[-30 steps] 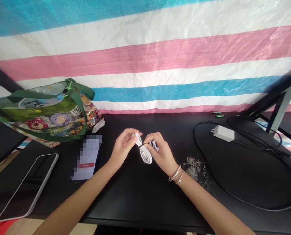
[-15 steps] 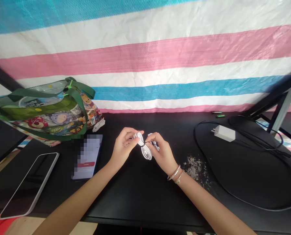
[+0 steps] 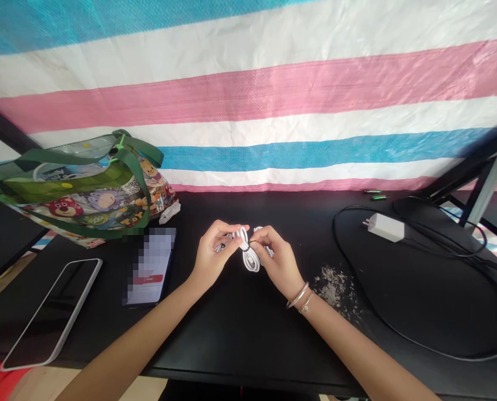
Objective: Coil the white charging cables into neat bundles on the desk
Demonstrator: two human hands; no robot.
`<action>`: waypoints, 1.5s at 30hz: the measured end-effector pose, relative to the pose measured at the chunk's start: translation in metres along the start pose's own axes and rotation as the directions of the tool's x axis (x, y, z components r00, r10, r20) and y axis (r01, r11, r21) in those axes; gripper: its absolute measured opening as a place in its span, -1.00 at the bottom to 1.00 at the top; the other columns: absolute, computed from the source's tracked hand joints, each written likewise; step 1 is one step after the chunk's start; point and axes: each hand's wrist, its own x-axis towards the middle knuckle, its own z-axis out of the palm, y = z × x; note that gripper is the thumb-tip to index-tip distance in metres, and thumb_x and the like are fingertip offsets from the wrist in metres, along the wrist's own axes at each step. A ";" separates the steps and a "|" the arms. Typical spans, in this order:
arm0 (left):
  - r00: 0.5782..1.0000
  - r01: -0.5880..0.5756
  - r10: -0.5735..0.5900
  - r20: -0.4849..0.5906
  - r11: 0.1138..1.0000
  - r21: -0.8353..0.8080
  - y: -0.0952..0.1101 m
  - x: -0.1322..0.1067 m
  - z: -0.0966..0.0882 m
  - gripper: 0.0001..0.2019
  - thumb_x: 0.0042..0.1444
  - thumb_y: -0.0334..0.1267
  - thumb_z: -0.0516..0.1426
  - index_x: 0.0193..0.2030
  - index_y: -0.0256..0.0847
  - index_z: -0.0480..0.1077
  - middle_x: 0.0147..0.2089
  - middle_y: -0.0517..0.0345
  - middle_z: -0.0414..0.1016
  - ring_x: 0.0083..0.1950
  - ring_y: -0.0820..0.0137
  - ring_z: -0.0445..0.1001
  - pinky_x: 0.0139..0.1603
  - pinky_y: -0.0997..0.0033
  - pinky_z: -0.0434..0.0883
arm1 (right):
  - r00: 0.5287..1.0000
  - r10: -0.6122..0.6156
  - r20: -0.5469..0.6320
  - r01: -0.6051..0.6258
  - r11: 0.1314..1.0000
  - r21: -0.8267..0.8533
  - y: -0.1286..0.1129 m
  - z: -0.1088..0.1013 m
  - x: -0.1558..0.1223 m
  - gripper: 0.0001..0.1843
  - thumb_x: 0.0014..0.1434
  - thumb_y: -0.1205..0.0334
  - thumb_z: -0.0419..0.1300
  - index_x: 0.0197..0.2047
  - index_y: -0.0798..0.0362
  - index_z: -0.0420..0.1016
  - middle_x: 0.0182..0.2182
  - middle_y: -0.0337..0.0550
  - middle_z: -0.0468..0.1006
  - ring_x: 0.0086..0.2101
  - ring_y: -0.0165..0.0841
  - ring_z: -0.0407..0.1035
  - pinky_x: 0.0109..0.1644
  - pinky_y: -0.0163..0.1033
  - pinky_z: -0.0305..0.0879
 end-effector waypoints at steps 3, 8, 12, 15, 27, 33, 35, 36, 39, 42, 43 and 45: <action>1.000 0.011 -0.012 0.008 1.000 0.019 0.002 -0.001 0.000 -0.96 0.07 -0.31 0.18 -0.32 -0.18 0.45 -0.21 0.09 0.60 -0.13 0.32 0.57 -0.18 0.43 0.44 | 1.000 0.003 -0.012 -0.003 1.000 -0.004 0.001 0.001 0.000 -0.82 0.12 0.10 0.17 -0.43 0.01 0.34 -0.56 -0.29 0.41 -0.55 -0.43 0.32 -0.47 -0.32 0.27; 0.998 0.003 -0.009 0.054 0.993 0.116 0.004 0.000 0.000 -0.85 0.10 -0.36 0.14 -0.20 -0.13 0.48 -0.15 0.12 0.60 -0.10 0.33 0.54 -0.15 0.42 0.44 | 1.000 -0.004 -0.015 0.003 1.000 -0.010 0.003 0.000 0.002 -0.81 0.13 0.09 0.16 -0.42 0.00 0.33 -0.55 -0.27 0.43 -0.54 -0.42 0.35 -0.47 -0.32 0.31; 0.996 -0.085 0.080 0.034 0.979 0.183 0.005 0.001 -0.002 -0.84 0.09 -0.39 0.13 -0.22 -0.14 0.49 -0.16 0.10 0.56 -0.10 0.33 0.49 -0.19 0.44 0.42 | 1.000 -0.029 -0.008 0.029 0.999 -0.033 0.003 -0.002 0.002 -0.84 0.15 0.13 0.15 -0.40 0.00 0.33 -0.53 -0.27 0.44 -0.52 -0.41 0.38 -0.45 -0.32 0.33; 0.996 -0.089 0.090 0.007 0.977 0.194 0.005 0.002 -0.003 -0.85 0.08 -0.43 0.11 -0.24 -0.15 0.46 -0.19 0.12 0.55 -0.15 0.37 0.49 -0.19 0.44 0.39 | 0.998 -0.068 -0.014 0.066 0.995 -0.079 0.003 -0.003 0.002 -0.88 0.16 0.18 0.13 -0.39 -0.01 0.33 -0.51 -0.25 0.46 -0.50 -0.40 0.40 -0.43 -0.32 0.35; 0.997 -0.081 0.072 0.041 0.957 0.280 0.004 0.006 -0.006 -0.89 0.07 -0.41 0.07 -0.41 -0.15 0.35 -0.35 0.20 0.51 -0.26 0.40 0.47 -0.23 0.44 0.36 | 0.954 -0.299 -0.003 0.274 0.880 -0.388 -0.004 -0.010 0.001 -0.91 0.23 0.26 0.07 -0.34 -0.06 0.32 -0.46 -0.23 0.55 -0.48 -0.34 0.46 -0.40 -0.28 0.37; 0.996 -0.085 0.077 0.041 0.958 0.274 0.007 0.008 -0.009 -0.91 0.10 -0.35 0.09 -0.32 -0.14 0.41 -0.26 0.17 0.56 -0.21 0.37 0.51 -0.22 0.43 0.39 | 0.941 -0.330 0.072 0.326 0.829 -0.454 -0.003 -0.010 0.000 -0.83 0.28 0.23 0.01 -0.35 -0.06 0.34 -0.44 -0.19 0.56 -0.45 -0.31 0.46 -0.37 -0.24 0.37; 0.997 -0.068 0.058 0.044 0.957 0.282 0.005 0.008 -0.008 -0.91 0.09 -0.36 0.09 -0.31 -0.14 0.41 -0.26 0.18 0.57 -0.22 0.38 0.51 -0.22 0.44 0.38 | 0.928 -0.361 0.092 0.359 0.804 -0.473 -0.003 -0.009 0.000 -0.82 0.28 0.25 0.00 -0.36 -0.06 0.35 -0.45 -0.19 0.55 -0.46 -0.31 0.45 -0.37 -0.24 0.36; 0.998 -0.060 0.049 0.046 0.956 0.286 0.004 0.008 -0.007 -0.92 0.09 -0.37 0.10 -0.31 -0.14 0.41 -0.26 0.18 0.57 -0.23 0.38 0.52 -0.22 0.44 0.38 | 0.919 -0.381 0.102 0.381 0.789 -0.482 -0.003 -0.009 0.000 -0.81 0.28 0.26 0.00 -0.36 -0.05 0.35 -0.46 -0.19 0.55 -0.46 -0.32 0.45 -0.38 -0.25 0.35; 0.998 -0.048 0.033 0.057 0.954 0.295 0.003 0.008 -0.007 -0.90 0.07 -0.39 0.10 -0.30 -0.14 0.41 -0.27 0.20 0.56 -0.25 0.40 0.52 -0.24 0.46 0.37 | 0.893 -0.432 0.127 0.435 0.754 -0.492 -0.003 -0.008 0.000 -0.81 0.28 0.30 0.01 -0.36 -0.05 0.35 -0.49 -0.21 0.53 -0.49 -0.33 0.42 -0.40 -0.26 0.33; 0.997 -0.038 0.015 0.077 0.954 0.297 0.004 0.008 -0.008 -0.88 0.07 -0.40 0.10 -0.29 -0.14 0.41 -0.27 0.20 0.56 -0.27 0.42 0.52 -0.25 0.48 0.38 | 0.896 -0.421 0.145 0.435 0.758 -0.486 -0.004 -0.009 0.001 -0.80 0.28 0.29 0.00 -0.37 -0.05 0.36 -0.50 -0.20 0.52 -0.49 -0.33 0.41 -0.40 -0.25 0.32; 0.996 -0.029 0.004 0.084 0.956 0.293 0.005 0.009 -0.008 -0.88 0.07 -0.40 0.10 -0.28 -0.15 0.42 -0.26 0.20 0.56 -0.27 0.42 0.52 -0.25 0.49 0.38 | 0.898 -0.413 0.152 0.432 0.762 -0.483 -0.005 -0.009 0.001 -0.79 0.29 0.28 0.00 -0.37 -0.05 0.36 -0.50 -0.20 0.52 -0.49 -0.33 0.41 -0.40 -0.25 0.32; 0.994 -0.002 -0.028 0.103 0.961 0.278 0.005 0.010 -0.009 -0.88 0.08 -0.38 0.09 -0.26 -0.16 0.42 -0.25 0.18 0.56 -0.26 0.42 0.52 -0.26 0.50 0.39 | 0.895 -0.412 0.170 0.441 0.763 -0.474 -0.006 -0.010 0.002 -0.77 0.31 0.25 -0.01 -0.38 -0.05 0.37 -0.50 -0.19 0.52 -0.48 -0.33 0.41 -0.40 -0.25 0.32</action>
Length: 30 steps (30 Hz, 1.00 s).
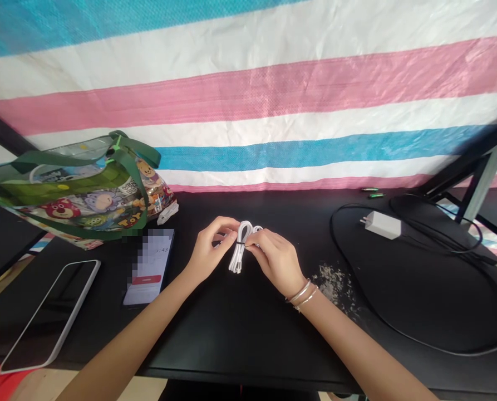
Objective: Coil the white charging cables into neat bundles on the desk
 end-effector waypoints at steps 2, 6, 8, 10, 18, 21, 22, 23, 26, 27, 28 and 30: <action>0.999 0.032 -0.032 0.034 0.999 -0.021 0.000 0.000 -0.001 -0.86 0.10 -0.37 0.08 -0.22 -0.16 0.43 -0.24 0.17 0.57 -0.25 0.41 0.52 -0.27 0.51 0.40 | 1.000 -0.018 0.009 0.018 1.000 0.001 -0.001 -0.001 0.001 -0.74 0.32 0.24 -0.03 -0.39 -0.05 0.37 -0.49 -0.19 0.53 -0.47 -0.33 0.43 -0.39 -0.25 0.34; 0.994 0.077 -0.074 0.082 0.996 -0.034 0.001 0.001 -0.001 -0.84 0.10 -0.37 0.06 -0.21 -0.14 0.43 -0.24 0.18 0.57 -0.25 0.40 0.52 -0.27 0.51 0.40 | 0.998 -0.068 0.010 0.068 0.998 0.005 -0.002 -0.003 0.003 -0.75 0.32 0.25 -0.02 -0.37 -0.06 0.37 -0.47 -0.18 0.54 -0.45 -0.33 0.44 -0.38 -0.24 0.35; 0.992 0.085 -0.081 0.091 0.996 -0.032 0.000 0.001 -0.002 -0.85 0.11 -0.35 0.05 -0.25 -0.14 0.43 -0.24 0.19 0.56 -0.25 0.40 0.51 -0.27 0.50 0.38 | 0.995 -0.103 -0.003 0.103 0.994 0.019 -0.002 -0.003 0.004 -0.79 0.31 0.29 0.00 -0.35 -0.06 0.37 -0.45 -0.18 0.55 -0.43 -0.33 0.45 -0.36 -0.24 0.36; 0.992 0.088 -0.084 0.098 0.995 -0.038 -0.001 0.001 -0.002 -0.86 0.13 -0.32 0.03 -0.30 -0.15 0.43 -0.26 0.19 0.55 -0.26 0.40 0.48 -0.27 0.49 0.36 | 0.992 -0.124 -0.012 0.124 0.991 0.040 -0.002 -0.003 0.004 -0.81 0.30 0.32 0.02 -0.33 -0.06 0.37 -0.43 -0.18 0.56 -0.41 -0.32 0.46 -0.34 -0.24 0.37; 0.983 0.141 -0.108 0.152 0.963 -0.229 -0.006 0.006 -0.003 -0.78 0.13 -0.16 0.04 -0.45 -0.20 0.36 -0.45 0.21 0.40 -0.34 0.42 0.41 -0.23 0.45 0.35 | 0.990 -0.142 0.022 0.140 0.989 0.052 -0.001 -0.003 0.006 -0.80 0.30 0.33 0.02 -0.34 -0.06 0.36 -0.44 -0.19 0.54 -0.40 -0.32 0.43 -0.34 -0.26 0.36; 0.981 0.164 -0.129 0.148 0.954 -0.251 -0.006 0.007 -0.003 -0.75 0.09 -0.10 0.09 -0.49 -0.20 0.34 -0.46 0.21 0.39 -0.34 0.41 0.40 -0.21 0.43 0.35 | 0.988 -0.151 0.031 0.149 0.988 0.049 -0.001 -0.003 0.006 -0.81 0.30 0.34 0.02 -0.34 -0.06 0.37 -0.44 -0.19 0.53 -0.39 -0.32 0.43 -0.33 -0.26 0.35; 0.980 0.171 -0.137 0.145 0.951 -0.257 -0.005 0.006 -0.003 -0.74 0.08 -0.07 0.10 -0.49 -0.20 0.33 -0.46 0.21 0.39 -0.34 0.41 0.39 -0.21 0.43 0.34 | 0.987 -0.155 0.033 0.154 0.987 0.044 -0.001 -0.003 0.006 -0.81 0.30 0.34 0.02 -0.33 -0.05 0.36 -0.44 -0.19 0.53 -0.39 -0.32 0.43 -0.33 -0.26 0.35; 0.979 0.180 -0.146 0.143 0.947 -0.265 -0.005 0.006 -0.002 -0.73 0.06 -0.06 0.12 -0.50 -0.20 0.33 -0.46 0.21 0.39 -0.34 0.41 0.39 -0.21 0.43 0.34 | 0.987 -0.159 0.031 0.158 0.987 0.040 -0.001 -0.003 0.006 -0.81 0.30 0.33 0.02 -0.33 -0.05 0.36 -0.44 -0.19 0.53 -0.39 -0.32 0.43 -0.33 -0.26 0.35; 0.974 0.208 -0.170 0.148 0.932 -0.298 -0.004 0.005 -0.002 -0.72 0.03 -0.03 0.14 -0.47 -0.22 0.35 -0.44 0.21 0.38 -0.32 0.41 0.38 -0.20 0.43 0.32 | 0.986 -0.163 0.011 0.163 0.986 0.022 0.000 -0.003 0.006 -0.81 0.32 0.31 0.01 -0.34 -0.03 0.34 -0.45 -0.19 0.52 -0.40 -0.33 0.41 -0.35 -0.28 0.35; 0.972 0.217 -0.177 0.151 0.925 -0.311 -0.004 0.005 -0.002 -0.72 0.03 -0.03 0.14 -0.46 -0.22 0.36 -0.43 0.21 0.38 -0.32 0.42 0.38 -0.20 0.44 0.32 | 0.986 -0.166 0.004 0.166 0.986 0.013 0.000 -0.002 0.006 -0.82 0.32 0.31 0.00 -0.34 -0.03 0.33 -0.45 -0.19 0.51 -0.41 -0.34 0.41 -0.36 -0.28 0.35; 0.971 0.225 -0.184 0.153 0.920 -0.322 -0.003 0.004 -0.002 -0.73 0.02 -0.03 0.15 -0.45 -0.23 0.37 -0.42 0.22 0.38 -0.31 0.43 0.38 -0.21 0.44 0.31 | 0.985 -0.170 -0.001 0.170 0.985 0.005 0.000 -0.002 0.006 -0.82 0.32 0.31 0.00 -0.34 -0.02 0.32 -0.46 -0.19 0.51 -0.41 -0.34 0.40 -0.36 -0.29 0.35; 0.969 0.235 -0.191 0.157 0.910 -0.341 -0.002 0.004 -0.002 -0.72 0.01 -0.03 0.17 -0.44 -0.24 0.37 -0.41 0.22 0.39 -0.31 0.44 0.37 -0.21 0.45 0.31 | 0.983 -0.181 -0.006 0.181 0.983 -0.013 0.000 -0.002 0.006 -0.82 0.32 0.31 0.00 -0.33 -0.01 0.32 -0.46 -0.18 0.51 -0.42 -0.35 0.40 -0.36 -0.29 0.35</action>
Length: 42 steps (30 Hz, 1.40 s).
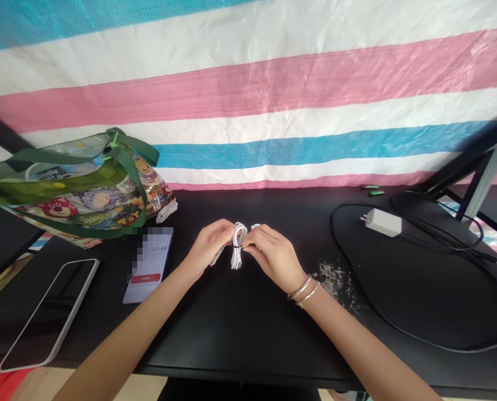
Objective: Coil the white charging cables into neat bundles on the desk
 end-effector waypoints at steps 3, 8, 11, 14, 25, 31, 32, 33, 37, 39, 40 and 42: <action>1.000 0.003 -0.003 -0.003 1.000 -0.021 0.001 0.000 0.001 -0.72 -0.01 -0.03 0.21 -0.44 -0.24 0.38 -0.42 0.22 0.39 -0.31 0.45 0.37 -0.23 0.46 0.30 | 1.000 -0.014 -0.006 0.014 1.000 -0.017 0.000 0.000 0.000 -0.83 0.32 0.31 0.00 -0.33 0.00 0.31 -0.46 -0.18 0.51 -0.42 -0.36 0.40 -0.36 -0.30 0.35; 1.000 0.011 -0.011 0.000 0.998 -0.054 0.000 0.000 0.002 -0.70 -0.04 -0.02 0.23 -0.45 -0.24 0.38 -0.42 0.23 0.39 -0.32 0.46 0.38 -0.25 0.48 0.30 | 0.999 -0.033 -0.021 0.032 0.999 -0.041 0.001 0.000 0.000 -0.82 0.32 0.33 0.00 -0.33 0.00 0.31 -0.47 -0.19 0.51 -0.43 -0.37 0.41 -0.36 -0.31 0.35; 1.000 0.019 -0.019 -0.003 0.997 -0.074 -0.001 0.000 0.002 -0.70 -0.06 -0.02 0.24 -0.44 -0.24 0.38 -0.41 0.23 0.40 -0.32 0.48 0.37 -0.26 0.49 0.30 | 0.999 -0.038 -0.029 0.036 0.998 -0.053 0.001 0.000 0.000 -0.82 0.32 0.33 0.01 -0.34 0.01 0.31 -0.46 -0.19 0.50 -0.43 -0.37 0.41 -0.36 -0.32 0.36; 1.000 0.014 -0.014 -0.002 0.996 -0.084 -0.002 0.000 0.003 -0.70 -0.05 -0.02 0.24 -0.44 -0.24 0.37 -0.41 0.23 0.39 -0.33 0.49 0.37 -0.27 0.50 0.30 | 0.999 -0.036 -0.032 0.034 0.998 -0.045 0.001 0.001 0.000 -0.82 0.32 0.34 0.00 -0.34 0.01 0.31 -0.46 -0.19 0.50 -0.43 -0.38 0.42 -0.36 -0.33 0.35; 1.000 -0.005 0.004 -0.019 0.998 -0.069 -0.004 0.000 0.004 -0.71 -0.03 -0.02 0.23 -0.42 -0.25 0.40 -0.40 0.20 0.42 -0.34 0.47 0.38 -0.29 0.50 0.33 | 0.999 -0.032 -0.010 0.032 0.998 -0.048 -0.002 0.002 0.000 -0.78 0.33 0.32 -0.01 -0.37 0.00 0.33 -0.49 -0.20 0.49 -0.44 -0.38 0.41 -0.38 -0.31 0.34; 0.999 0.024 -0.024 -0.027 1.000 -0.018 -0.004 0.000 0.004 -0.72 -0.01 -0.04 0.20 -0.36 -0.24 0.44 -0.35 0.15 0.48 -0.32 0.43 0.43 -0.31 0.49 0.37 | 0.999 -0.040 -0.011 0.039 0.998 -0.057 -0.004 0.000 0.001 -0.76 0.34 0.31 -0.02 -0.37 0.00 0.33 -0.50 -0.20 0.50 -0.44 -0.39 0.41 -0.39 -0.32 0.33; 0.999 0.019 -0.019 -0.031 1.000 0.001 -0.004 0.000 0.004 -0.74 0.00 -0.06 0.19 -0.36 -0.24 0.44 -0.36 0.16 0.48 -0.33 0.44 0.43 -0.32 0.50 0.37 | 0.999 -0.044 -0.008 0.044 0.997 -0.064 -0.004 -0.001 0.001 -0.76 0.34 0.31 -0.02 -0.38 0.00 0.33 -0.50 -0.20 0.50 -0.44 -0.39 0.41 -0.38 -0.32 0.33; 0.999 0.012 -0.011 -0.036 1.000 0.025 -0.003 0.000 0.004 -0.77 0.02 -0.08 0.17 -0.38 -0.24 0.43 -0.37 0.16 0.47 -0.34 0.45 0.42 -0.33 0.50 0.36 | 0.999 -0.050 -0.004 0.050 0.996 -0.074 -0.004 -0.001 0.001 -0.76 0.34 0.31 -0.01 -0.38 0.01 0.34 -0.50 -0.20 0.51 -0.44 -0.39 0.41 -0.38 -0.33 0.33; 0.998 -0.015 0.024 -0.056 0.988 0.154 0.000 -0.001 0.005 -0.84 0.05 -0.20 0.15 -0.45 -0.23 0.41 -0.44 0.21 0.44 -0.41 0.48 0.38 -0.38 0.51 0.31 | 0.995 -0.097 0.015 0.098 0.986 -0.134 -0.004 0.000 0.000 -0.75 0.33 0.34 -0.01 -0.39 0.03 0.35 -0.50 -0.19 0.54 -0.40 -0.38 0.42 -0.32 -0.32 0.34; 0.996 -0.033 0.052 -0.074 0.972 0.233 0.002 -0.002 0.005 -0.85 0.03 -0.23 0.16 -0.50 -0.21 0.38 -0.46 0.22 0.42 -0.38 0.46 0.39 -0.35 0.50 0.30 | 0.991 -0.127 0.032 0.131 0.977 -0.169 -0.004 0.001 -0.001 -0.74 0.32 0.38 -0.01 -0.40 0.03 0.35 -0.51 -0.20 0.54 -0.38 -0.38 0.43 -0.29 -0.31 0.34; 0.994 -0.042 0.067 -0.085 0.962 0.270 0.002 -0.003 0.005 -0.84 0.02 -0.24 0.16 -0.53 -0.21 0.36 -0.45 0.22 0.42 -0.35 0.45 0.40 -0.33 0.50 0.30 | 0.989 -0.141 0.044 0.147 0.972 -0.183 -0.004 0.001 -0.001 -0.73 0.32 0.40 -0.01 -0.41 0.03 0.36 -0.51 -0.21 0.55 -0.38 -0.38 0.44 -0.29 -0.31 0.34; 0.990 -0.062 0.098 -0.097 0.944 0.324 0.003 -0.004 0.006 -0.81 0.00 -0.24 0.16 -0.57 -0.20 0.33 -0.44 0.21 0.41 -0.32 0.43 0.39 -0.31 0.48 0.30 | 0.985 -0.161 0.067 0.171 0.964 -0.202 -0.004 0.002 -0.002 -0.72 0.31 0.42 -0.01 -0.42 0.02 0.36 -0.51 -0.22 0.55 -0.38 -0.38 0.44 -0.29 -0.31 0.34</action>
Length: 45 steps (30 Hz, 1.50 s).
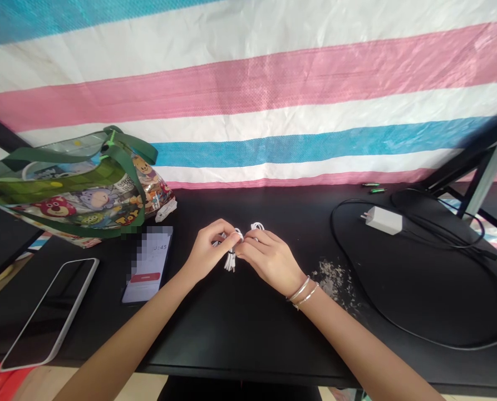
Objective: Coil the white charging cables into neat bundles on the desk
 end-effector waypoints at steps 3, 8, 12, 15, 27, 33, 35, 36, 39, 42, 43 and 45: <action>0.999 -0.035 0.035 -0.005 0.999 0.001 0.001 -0.001 0.001 -0.81 0.01 -0.25 0.14 -0.57 -0.19 0.32 -0.43 0.19 0.38 -0.32 0.42 0.39 -0.32 0.46 0.29 | 1.000 -0.011 0.008 0.011 1.000 -0.015 0.000 0.000 0.000 -0.71 0.31 0.42 -0.01 -0.42 0.02 0.37 -0.52 -0.23 0.56 -0.38 -0.38 0.44 -0.30 -0.30 0.35; 1.000 -0.020 0.021 0.017 0.995 -0.093 0.000 -0.002 0.003 -0.83 0.03 -0.24 0.12 -0.54 -0.19 0.31 -0.40 0.19 0.33 -0.34 0.45 0.36 -0.36 0.49 0.29 | 1.000 -0.001 0.008 0.001 1.000 -0.022 0.001 0.001 0.001 -0.70 0.32 0.40 -0.02 -0.42 0.01 0.37 -0.51 -0.22 0.56 -0.38 -0.38 0.44 -0.30 -0.29 0.35; 0.998 0.005 0.004 0.057 0.987 -0.161 -0.001 -0.001 0.005 -0.84 0.01 -0.23 0.10 -0.53 -0.19 0.28 -0.44 0.22 0.27 -0.37 0.46 0.30 -0.40 0.51 0.26 | 1.000 0.000 0.010 0.000 1.000 -0.021 0.001 0.002 0.000 -0.68 0.34 0.38 -0.04 -0.43 0.02 0.37 -0.52 -0.21 0.56 -0.38 -0.38 0.42 -0.31 -0.29 0.34; 0.996 0.024 -0.007 0.086 0.980 -0.198 -0.001 -0.001 0.006 -0.83 0.00 -0.20 0.08 -0.53 -0.18 0.25 -0.46 0.23 0.25 -0.38 0.47 0.27 -0.43 0.51 0.23 | 1.000 -0.004 0.015 0.004 1.000 -0.015 0.001 0.002 0.001 -0.68 0.34 0.38 -0.03 -0.43 0.03 0.38 -0.51 -0.21 0.56 -0.38 -0.38 0.42 -0.31 -0.30 0.33; 0.996 0.064 -0.046 0.080 0.969 -0.239 -0.004 0.001 0.007 -0.77 0.00 -0.16 0.05 -0.59 -0.18 0.18 -0.51 0.26 0.17 -0.43 0.48 0.19 -0.38 0.46 0.20 | 1.000 -0.012 0.013 0.012 1.000 -0.013 -0.002 0.002 0.001 -0.66 0.34 0.38 -0.04 -0.44 0.01 0.39 -0.53 -0.24 0.55 -0.38 -0.38 0.42 -0.32 -0.29 0.31; 0.996 0.060 -0.042 0.080 0.969 -0.239 -0.005 0.000 0.008 -0.77 -0.01 -0.13 0.06 -0.57 -0.17 0.19 -0.49 0.24 0.18 -0.42 0.47 0.19 -0.43 0.47 0.19 | 1.000 -0.009 0.015 0.009 1.000 -0.026 -0.001 0.002 0.000 -0.65 0.33 0.41 -0.04 -0.45 0.01 0.40 -0.53 -0.25 0.56 -0.37 -0.39 0.42 -0.30 -0.28 0.32; 0.996 0.056 -0.039 0.076 0.971 -0.231 -0.005 -0.001 0.008 -0.77 -0.01 -0.13 0.06 -0.57 -0.17 0.19 -0.49 0.24 0.18 -0.42 0.46 0.19 -0.44 0.48 0.19 | 1.000 -0.010 0.013 0.011 0.999 -0.032 -0.002 0.002 0.000 -0.65 0.33 0.40 -0.04 -0.44 0.01 0.40 -0.53 -0.25 0.56 -0.38 -0.40 0.42 -0.30 -0.29 0.32; 0.997 0.052 -0.036 0.075 0.972 -0.229 -0.005 -0.001 0.008 -0.77 -0.01 -0.13 0.06 -0.57 -0.17 0.19 -0.49 0.24 0.18 -0.41 0.46 0.20 -0.44 0.48 0.19 | 1.000 -0.012 0.009 0.013 0.999 -0.035 -0.002 0.002 0.001 -0.65 0.33 0.40 -0.04 -0.44 0.00 0.40 -0.53 -0.26 0.56 -0.38 -0.40 0.42 -0.30 -0.29 0.32; 0.997 0.045 -0.028 0.076 0.973 -0.227 -0.005 -0.001 0.008 -0.79 -0.01 -0.15 0.05 -0.56 -0.18 0.20 -0.48 0.23 0.21 -0.41 0.46 0.22 -0.43 0.48 0.21 | 1.000 -0.015 -0.002 0.014 0.999 -0.043 -0.003 0.002 0.002 -0.65 0.34 0.40 -0.04 -0.44 0.00 0.40 -0.54 -0.26 0.55 -0.39 -0.40 0.42 -0.29 -0.29 0.32; 0.997 0.031 -0.014 0.079 0.975 -0.219 -0.005 -0.001 0.007 -0.81 0.00 -0.17 0.04 -0.55 -0.18 0.21 -0.47 0.22 0.23 -0.41 0.47 0.23 -0.43 0.48 0.22 | 1.000 -0.017 -0.006 0.016 0.999 -0.049 -0.003 0.002 0.002 -0.66 0.33 0.41 -0.03 -0.45 0.01 0.40 -0.54 -0.26 0.55 -0.39 -0.40 0.43 -0.29 -0.29 0.32; 0.997 0.025 -0.008 0.079 0.977 -0.212 -0.005 -0.001 0.007 -0.81 0.01 -0.18 0.04 -0.55 -0.18 0.21 -0.46 0.22 0.24 -0.41 0.46 0.24 -0.43 0.48 0.23 | 1.000 -0.018 0.000 0.018 0.999 -0.051 -0.003 0.002 0.002 -0.66 0.32 0.42 -0.02 -0.45 0.01 0.40 -0.54 -0.26 0.56 -0.39 -0.40 0.43 -0.29 -0.29 0.32; 0.997 0.015 0.001 0.076 0.980 -0.198 -0.004 -0.001 0.006 -0.80 0.02 -0.18 0.04 -0.55 -0.18 0.22 -0.45 0.21 0.25 -0.40 0.46 0.25 -0.43 0.49 0.24 | 1.000 -0.020 0.009 0.021 0.998 -0.055 -0.003 0.003 0.001 -0.67 0.31 0.44 -0.02 -0.44 0.00 0.40 -0.53 -0.26 0.55 -0.38 -0.40 0.42 -0.29 -0.29 0.31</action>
